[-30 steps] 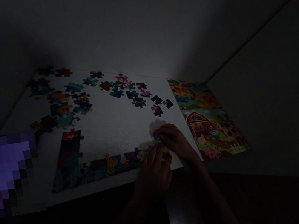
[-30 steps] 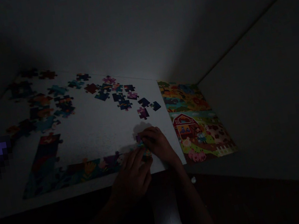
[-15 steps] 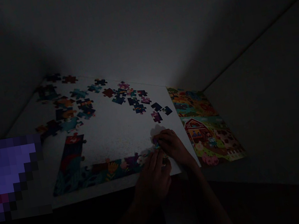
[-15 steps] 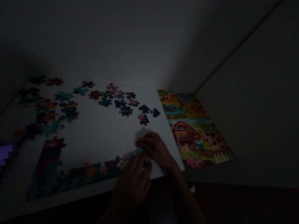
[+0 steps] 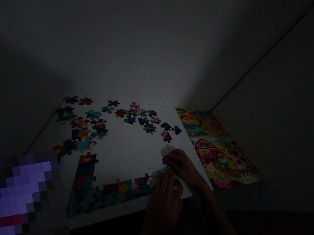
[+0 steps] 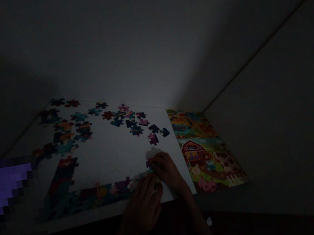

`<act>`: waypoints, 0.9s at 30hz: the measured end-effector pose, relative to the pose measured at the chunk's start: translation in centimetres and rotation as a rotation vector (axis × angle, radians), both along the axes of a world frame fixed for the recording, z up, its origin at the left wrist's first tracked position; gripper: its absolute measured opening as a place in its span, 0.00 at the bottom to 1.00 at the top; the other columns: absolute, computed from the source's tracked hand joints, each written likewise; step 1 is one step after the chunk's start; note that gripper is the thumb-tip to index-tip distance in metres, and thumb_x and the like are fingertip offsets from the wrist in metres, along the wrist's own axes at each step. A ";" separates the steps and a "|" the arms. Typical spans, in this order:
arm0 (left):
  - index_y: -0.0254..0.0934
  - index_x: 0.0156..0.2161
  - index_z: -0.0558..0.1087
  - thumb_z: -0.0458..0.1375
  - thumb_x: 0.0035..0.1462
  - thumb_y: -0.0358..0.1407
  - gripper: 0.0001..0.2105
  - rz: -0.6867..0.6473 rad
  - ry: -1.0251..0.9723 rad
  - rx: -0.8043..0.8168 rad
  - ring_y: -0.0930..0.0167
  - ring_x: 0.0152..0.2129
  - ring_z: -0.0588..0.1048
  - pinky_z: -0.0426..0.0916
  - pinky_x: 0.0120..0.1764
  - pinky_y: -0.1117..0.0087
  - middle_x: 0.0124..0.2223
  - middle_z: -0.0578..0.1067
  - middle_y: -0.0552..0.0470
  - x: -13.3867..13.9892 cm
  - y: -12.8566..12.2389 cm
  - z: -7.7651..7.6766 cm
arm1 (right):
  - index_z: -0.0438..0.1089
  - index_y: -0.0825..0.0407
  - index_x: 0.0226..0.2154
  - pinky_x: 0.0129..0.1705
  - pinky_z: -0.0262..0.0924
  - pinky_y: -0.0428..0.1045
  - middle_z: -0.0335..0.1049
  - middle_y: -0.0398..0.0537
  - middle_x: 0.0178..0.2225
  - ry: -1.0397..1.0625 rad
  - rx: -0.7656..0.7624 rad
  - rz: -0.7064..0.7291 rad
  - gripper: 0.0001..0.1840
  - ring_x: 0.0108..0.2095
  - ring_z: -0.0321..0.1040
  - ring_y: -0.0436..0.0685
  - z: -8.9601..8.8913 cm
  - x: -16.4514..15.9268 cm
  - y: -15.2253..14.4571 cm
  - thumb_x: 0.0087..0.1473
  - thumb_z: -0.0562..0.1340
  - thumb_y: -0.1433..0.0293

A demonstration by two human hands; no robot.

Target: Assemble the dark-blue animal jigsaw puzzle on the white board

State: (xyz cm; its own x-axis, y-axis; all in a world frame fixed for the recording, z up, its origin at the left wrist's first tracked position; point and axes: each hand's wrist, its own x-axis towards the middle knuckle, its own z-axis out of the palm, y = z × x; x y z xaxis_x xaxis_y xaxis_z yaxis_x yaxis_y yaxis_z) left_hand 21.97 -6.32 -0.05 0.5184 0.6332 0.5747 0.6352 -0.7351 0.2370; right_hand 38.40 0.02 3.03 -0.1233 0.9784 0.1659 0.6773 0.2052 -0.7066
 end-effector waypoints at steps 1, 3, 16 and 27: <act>0.35 0.51 0.69 0.54 0.59 0.36 0.16 0.002 0.007 0.006 0.57 0.55 0.69 0.62 0.57 0.56 0.57 0.72 0.39 0.0 0.0 -0.1 | 0.77 0.46 0.42 0.48 0.61 0.56 0.70 0.51 0.39 -0.001 0.000 0.001 0.11 0.44 0.65 0.60 0.1 -0.1 0.0 0.60 0.60 0.67; 0.35 0.51 0.69 0.54 0.59 0.37 0.16 0.000 0.038 0.014 0.57 0.55 0.70 0.62 0.57 0.56 0.57 0.72 0.39 0.1 0.2 -0.1 | 0.77 0.46 0.42 0.48 0.61 0.56 0.70 0.51 0.39 0.010 0.004 0.008 0.11 0.44 0.65 0.59 0.2 -0.2 0.0 0.59 0.60 0.67; 0.31 0.46 0.71 0.55 0.60 0.32 0.10 0.026 0.280 0.005 0.59 0.44 0.73 0.66 0.49 0.54 0.44 0.76 0.38 1.9 1.0 2.7 | 0.76 0.51 0.37 0.45 0.63 0.53 0.77 0.49 0.38 0.207 -0.044 -0.164 0.14 0.39 0.71 0.56 0.8 3.7 6.5 0.51 0.61 0.61; 0.29 0.48 0.71 0.52 0.60 0.27 0.12 -0.115 0.187 0.068 0.61 0.44 0.74 0.70 0.47 0.61 0.44 0.76 0.39 -0.3 1.9 1.4 | 0.77 0.51 0.34 0.46 0.61 0.52 0.72 0.49 0.36 -0.126 0.108 -0.189 0.12 0.38 0.69 0.56 0.4 3.8 11.7 0.51 0.59 0.76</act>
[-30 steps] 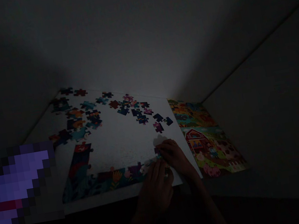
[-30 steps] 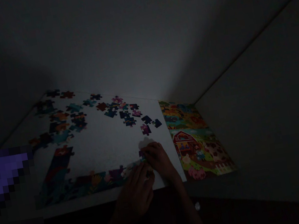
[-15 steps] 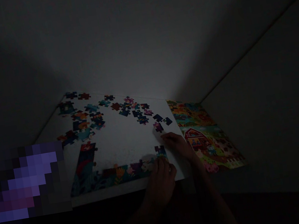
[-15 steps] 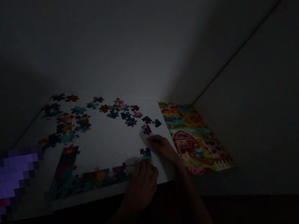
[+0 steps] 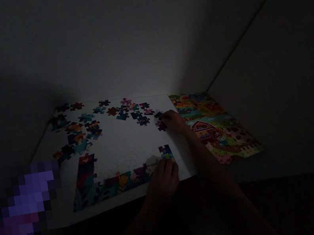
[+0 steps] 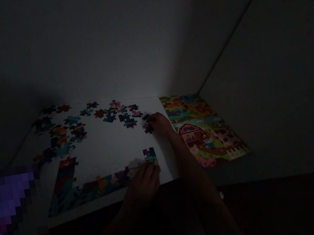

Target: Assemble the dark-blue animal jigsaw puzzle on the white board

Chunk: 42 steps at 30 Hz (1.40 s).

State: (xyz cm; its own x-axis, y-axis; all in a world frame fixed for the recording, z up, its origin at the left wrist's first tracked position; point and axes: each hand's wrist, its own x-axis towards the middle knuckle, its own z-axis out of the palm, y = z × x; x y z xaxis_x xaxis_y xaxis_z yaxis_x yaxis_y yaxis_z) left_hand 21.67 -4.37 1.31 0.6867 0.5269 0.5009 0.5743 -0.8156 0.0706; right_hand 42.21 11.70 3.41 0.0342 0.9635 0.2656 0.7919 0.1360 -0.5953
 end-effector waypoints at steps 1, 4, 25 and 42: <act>0.28 0.48 0.72 0.52 0.61 0.27 0.12 -0.015 -0.001 0.009 0.61 0.44 0.74 0.70 0.48 0.61 0.44 0.76 0.40 -0.1 0.0 0.1 | 0.77 0.52 0.36 0.46 0.61 0.52 0.72 0.50 0.36 -0.001 0.012 -0.004 0.12 0.38 0.68 0.56 -0.3 0.2 0.0 0.52 0.59 0.76; 0.28 0.49 0.72 0.51 0.61 0.28 0.13 -0.032 -0.024 0.029 0.60 0.47 0.74 0.70 0.50 0.60 0.46 0.77 0.40 -0.4 0.0 0.6 | 0.76 0.53 0.39 0.44 0.61 0.52 0.71 0.51 0.37 0.015 0.030 0.000 0.12 0.37 0.68 0.57 -1.0 0.6 -0.4 0.54 0.59 0.74; 0.31 0.48 0.73 0.50 0.62 0.29 0.13 0.017 -0.007 -0.122 0.63 0.40 0.73 0.69 0.44 0.60 0.44 0.77 0.44 0.5 0.4 2.3 | 0.74 0.52 0.47 0.55 0.56 0.57 0.70 0.54 0.47 -0.057 -0.114 0.206 0.19 0.52 0.63 0.63 -0.3 1.6 -1.5 0.55 0.65 0.62; 0.28 0.54 0.70 0.51 0.63 0.31 0.16 0.132 -0.003 -0.094 0.61 0.39 0.73 0.69 0.42 0.58 0.43 0.75 0.41 1.1 -0.3 1.0 | 0.63 0.50 0.38 0.39 0.59 0.51 0.68 0.44 0.35 0.320 -0.205 0.146 0.21 0.36 0.65 0.55 -0.6 1.1 -2.5 0.43 0.70 0.63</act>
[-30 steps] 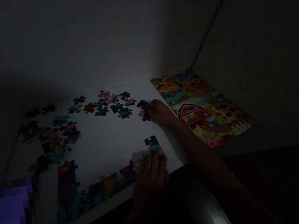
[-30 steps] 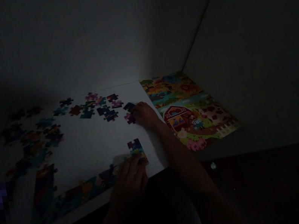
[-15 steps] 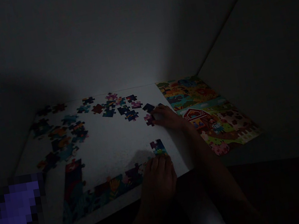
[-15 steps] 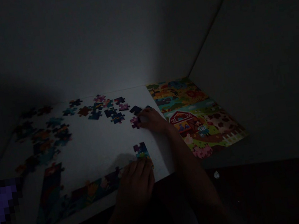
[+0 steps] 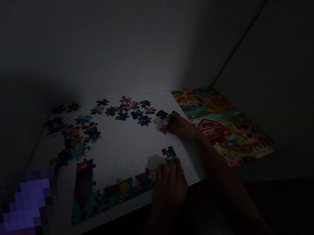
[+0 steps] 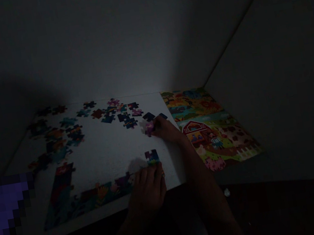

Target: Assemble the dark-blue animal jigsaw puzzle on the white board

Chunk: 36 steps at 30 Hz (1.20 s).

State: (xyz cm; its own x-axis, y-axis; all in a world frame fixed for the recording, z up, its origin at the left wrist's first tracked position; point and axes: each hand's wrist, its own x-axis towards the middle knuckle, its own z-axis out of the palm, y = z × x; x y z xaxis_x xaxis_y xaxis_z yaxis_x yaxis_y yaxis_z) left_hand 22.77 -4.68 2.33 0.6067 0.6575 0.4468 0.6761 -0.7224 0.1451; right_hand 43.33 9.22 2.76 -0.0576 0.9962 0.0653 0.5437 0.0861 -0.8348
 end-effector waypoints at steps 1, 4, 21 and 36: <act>0.28 0.54 0.70 0.51 0.63 0.32 0.16 0.002 -0.002 -0.006 0.61 0.40 0.73 0.69 0.43 0.58 0.44 0.75 0.41 0.0 0.0 0.1 | 0.62 0.49 0.36 0.36 0.58 0.50 0.67 0.42 0.33 0.081 -0.018 0.020 0.20 0.34 0.64 0.54 0.0 -0.2 -0.1 0.44 0.70 0.62; 0.29 0.54 0.70 0.52 0.63 0.32 0.16 0.014 -0.022 -0.034 0.59 0.44 0.72 0.69 0.47 0.56 0.47 0.75 0.41 0.0 0.1 0.2 | 0.60 0.49 0.34 0.32 0.56 0.47 0.66 0.40 0.30 0.292 -0.044 0.069 0.20 0.30 0.63 0.51 -0.1 -0.5 0.0 0.45 0.69 0.61; 0.29 0.54 0.71 0.51 0.63 0.32 0.16 0.013 -0.063 -0.043 0.55 0.55 0.70 0.68 0.55 0.51 0.56 0.72 0.36 -0.1 0.2 -0.3 | 0.69 0.52 0.46 0.37 0.61 0.48 0.69 0.43 0.32 0.334 -0.122 0.254 0.19 0.33 0.66 0.51 1.3 -0.8 -0.3 0.50 0.66 0.67; 0.28 0.54 0.70 0.52 0.62 0.33 0.17 0.000 -0.058 -0.048 0.55 0.55 0.69 0.68 0.54 0.52 0.56 0.72 0.34 -0.1 0.3 -0.1 | 0.72 0.53 0.39 0.38 0.61 0.48 0.70 0.43 0.30 0.234 -0.192 0.330 0.11 0.32 0.66 0.50 2.0 -1.2 -0.8 0.54 0.65 0.65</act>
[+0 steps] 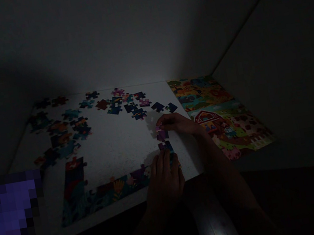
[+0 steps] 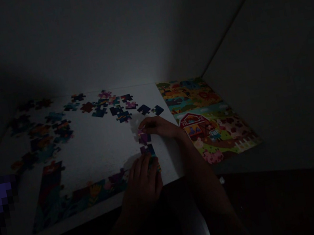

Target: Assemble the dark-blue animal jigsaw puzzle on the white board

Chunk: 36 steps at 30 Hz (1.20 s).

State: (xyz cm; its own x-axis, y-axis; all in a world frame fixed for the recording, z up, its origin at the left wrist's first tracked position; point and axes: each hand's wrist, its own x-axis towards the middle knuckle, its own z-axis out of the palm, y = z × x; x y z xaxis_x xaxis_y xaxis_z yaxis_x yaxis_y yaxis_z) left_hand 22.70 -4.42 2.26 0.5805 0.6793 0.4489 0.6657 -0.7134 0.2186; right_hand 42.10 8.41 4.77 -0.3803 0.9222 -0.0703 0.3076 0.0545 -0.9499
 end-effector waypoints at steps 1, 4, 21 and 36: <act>0.29 0.54 0.70 0.52 0.62 0.32 0.17 0.002 0.004 0.000 0.55 0.55 0.70 0.68 0.54 0.52 0.56 0.72 0.34 0.0 0.0 0.0 | 0.72 0.53 0.39 0.37 0.60 0.48 0.70 0.43 0.30 -0.003 -0.006 0.007 0.11 0.32 0.66 0.51 0.1 0.0 0.0 0.53 0.64 0.65; 0.29 0.54 0.71 0.52 0.63 0.32 0.17 0.006 0.010 -0.003 0.56 0.55 0.70 0.68 0.55 0.52 0.56 0.72 0.35 0.0 0.0 0.1 | 0.72 0.54 0.39 0.38 0.60 0.48 0.70 0.43 0.30 -0.003 -0.026 0.024 0.11 0.32 0.66 0.51 0.3 -0.1 -0.1 0.53 0.64 0.66; 0.29 0.54 0.70 0.51 0.63 0.32 0.17 0.001 0.006 -0.044 0.56 0.54 0.70 0.67 0.55 0.52 0.57 0.71 0.35 0.0 0.0 0.3 | 0.73 0.52 0.38 0.42 0.62 0.49 0.72 0.45 0.36 -0.052 0.019 0.104 0.10 0.37 0.67 0.52 0.0 -0.1 0.0 0.53 0.63 0.67; 0.31 0.53 0.71 0.52 0.62 0.33 0.16 0.027 -0.012 -0.082 0.53 0.57 0.67 0.65 0.56 0.48 0.59 0.69 0.32 0.1 -0.1 0.3 | 0.73 0.54 0.42 0.40 0.64 0.50 0.73 0.47 0.37 -0.119 -0.014 0.072 0.14 0.37 0.69 0.54 -0.2 -0.4 -0.2 0.51 0.63 0.68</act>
